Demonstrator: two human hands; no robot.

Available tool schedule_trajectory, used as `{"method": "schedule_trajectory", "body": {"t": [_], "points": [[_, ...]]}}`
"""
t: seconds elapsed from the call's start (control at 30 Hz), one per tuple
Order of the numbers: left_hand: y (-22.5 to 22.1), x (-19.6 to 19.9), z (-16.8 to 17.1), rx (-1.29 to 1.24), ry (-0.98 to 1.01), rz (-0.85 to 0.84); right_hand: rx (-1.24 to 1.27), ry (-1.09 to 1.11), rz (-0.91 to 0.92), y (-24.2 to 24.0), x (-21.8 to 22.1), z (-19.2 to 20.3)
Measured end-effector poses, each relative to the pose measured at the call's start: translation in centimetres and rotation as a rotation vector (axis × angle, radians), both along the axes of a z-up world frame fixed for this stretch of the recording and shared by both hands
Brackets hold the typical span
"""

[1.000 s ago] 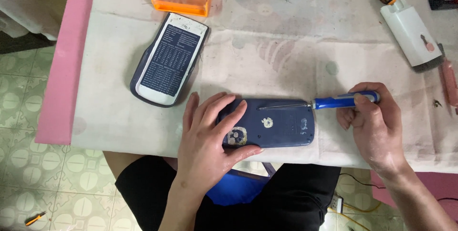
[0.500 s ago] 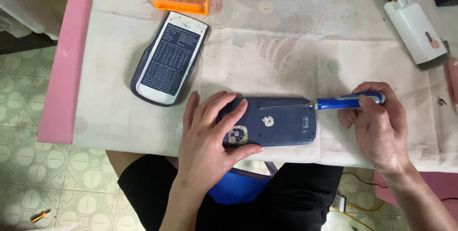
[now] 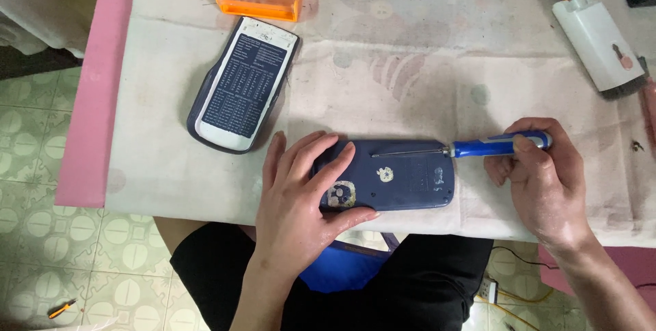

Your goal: Disassembling a smartphone by removing screws from the back casing using a small screwdriver.

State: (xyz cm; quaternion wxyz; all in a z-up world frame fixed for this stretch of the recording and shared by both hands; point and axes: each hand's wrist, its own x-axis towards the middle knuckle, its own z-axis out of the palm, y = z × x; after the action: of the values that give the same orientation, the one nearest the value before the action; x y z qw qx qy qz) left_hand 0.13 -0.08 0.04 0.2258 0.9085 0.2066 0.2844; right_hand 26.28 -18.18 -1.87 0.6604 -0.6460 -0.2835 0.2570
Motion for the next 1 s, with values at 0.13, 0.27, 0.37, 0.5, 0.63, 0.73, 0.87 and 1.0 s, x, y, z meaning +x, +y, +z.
{"method": "schedule_trajectory", "body": {"t": [0.13, 0.27, 0.37, 0.5, 0.63, 0.73, 0.87, 1.0], "points": [[0.0, 0.0, -0.1, 0.004, -0.002, -0.001, -0.043, -0.003, 0.011, 0.1, -0.3, 0.9], [0.0, 0.0, -0.1, 0.006, -0.007, -0.001, -0.073, -0.037, -0.003, 0.2, -0.4, 0.9], [0.0, -0.1, -0.1, 0.011, -0.004, -0.003, -0.06, -0.039, -0.005, 0.2, -0.4, 0.7], [0.0, 0.0, 0.0, 0.0, -0.001, -0.002, -0.121, -0.112, -0.022, 0.3, -0.9, 1.4], [0.0, 0.0, -0.1, 0.004, -0.002, 0.001, -0.143, -0.139, -0.039, 0.4, -1.5, 1.9], [0.0, 0.0, 0.0, 0.004, 0.007, 0.001, -0.163, -0.163, -0.047, 0.5, -2.0, 2.3], [0.0, 0.0, 0.0, 0.013, 0.0, 0.003, -0.188, -0.155, -0.089, 0.5, -2.3, 2.4], [0.0, 0.0, -0.1, 0.004, -0.008, 0.0, -0.165, -0.068, -0.13, 0.4, -1.8, 1.5]]}}
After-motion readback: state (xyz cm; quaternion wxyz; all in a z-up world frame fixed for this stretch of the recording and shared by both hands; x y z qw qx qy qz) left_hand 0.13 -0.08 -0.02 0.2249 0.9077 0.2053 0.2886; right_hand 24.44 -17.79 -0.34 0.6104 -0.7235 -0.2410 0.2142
